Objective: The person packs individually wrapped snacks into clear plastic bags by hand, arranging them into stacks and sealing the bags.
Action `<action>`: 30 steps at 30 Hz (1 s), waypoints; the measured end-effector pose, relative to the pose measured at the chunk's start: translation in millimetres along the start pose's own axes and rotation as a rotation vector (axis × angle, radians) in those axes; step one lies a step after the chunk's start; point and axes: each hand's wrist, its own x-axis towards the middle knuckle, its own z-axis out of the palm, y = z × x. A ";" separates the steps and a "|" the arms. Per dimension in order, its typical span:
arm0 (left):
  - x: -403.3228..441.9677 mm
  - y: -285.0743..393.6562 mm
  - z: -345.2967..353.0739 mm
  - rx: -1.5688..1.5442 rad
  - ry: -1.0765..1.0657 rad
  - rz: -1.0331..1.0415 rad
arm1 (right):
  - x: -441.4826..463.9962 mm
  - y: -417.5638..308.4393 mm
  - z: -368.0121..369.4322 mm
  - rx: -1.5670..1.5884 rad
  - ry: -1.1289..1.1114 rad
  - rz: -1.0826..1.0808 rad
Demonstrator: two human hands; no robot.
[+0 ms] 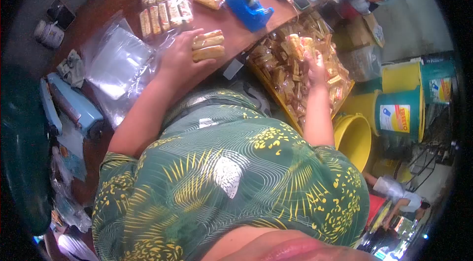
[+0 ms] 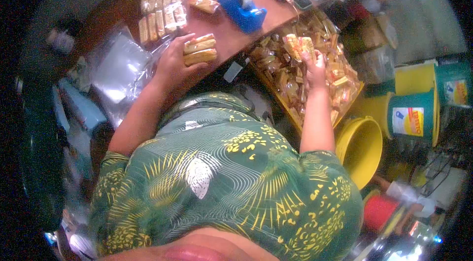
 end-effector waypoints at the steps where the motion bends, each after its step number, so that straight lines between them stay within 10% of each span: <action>1: -0.3 1.5 -0.2 0.009 0.015 0.005 | -17.9 -34.0 37.1 0.061 -0.072 -0.008; 13: -5.9 -13.4 -11.8 -0.205 -0.183 0.024 | 12.6 -38.4 233.2 -0.580 -0.786 0.025; 23: -3.8 -8.4 -16.5 -0.013 -0.103 0.021 | -28.3 -27.4 245.0 -0.715 -0.283 -0.904; 28: 0.0 -31.3 -11.1 -0.143 -0.291 0.191 | -42.4 -9.2 221.1 -0.630 -0.523 -0.303; 30: -2.5 -32.8 -8.0 -0.130 -0.248 0.241 | -45.5 -15.4 220.3 -0.824 -0.556 -0.480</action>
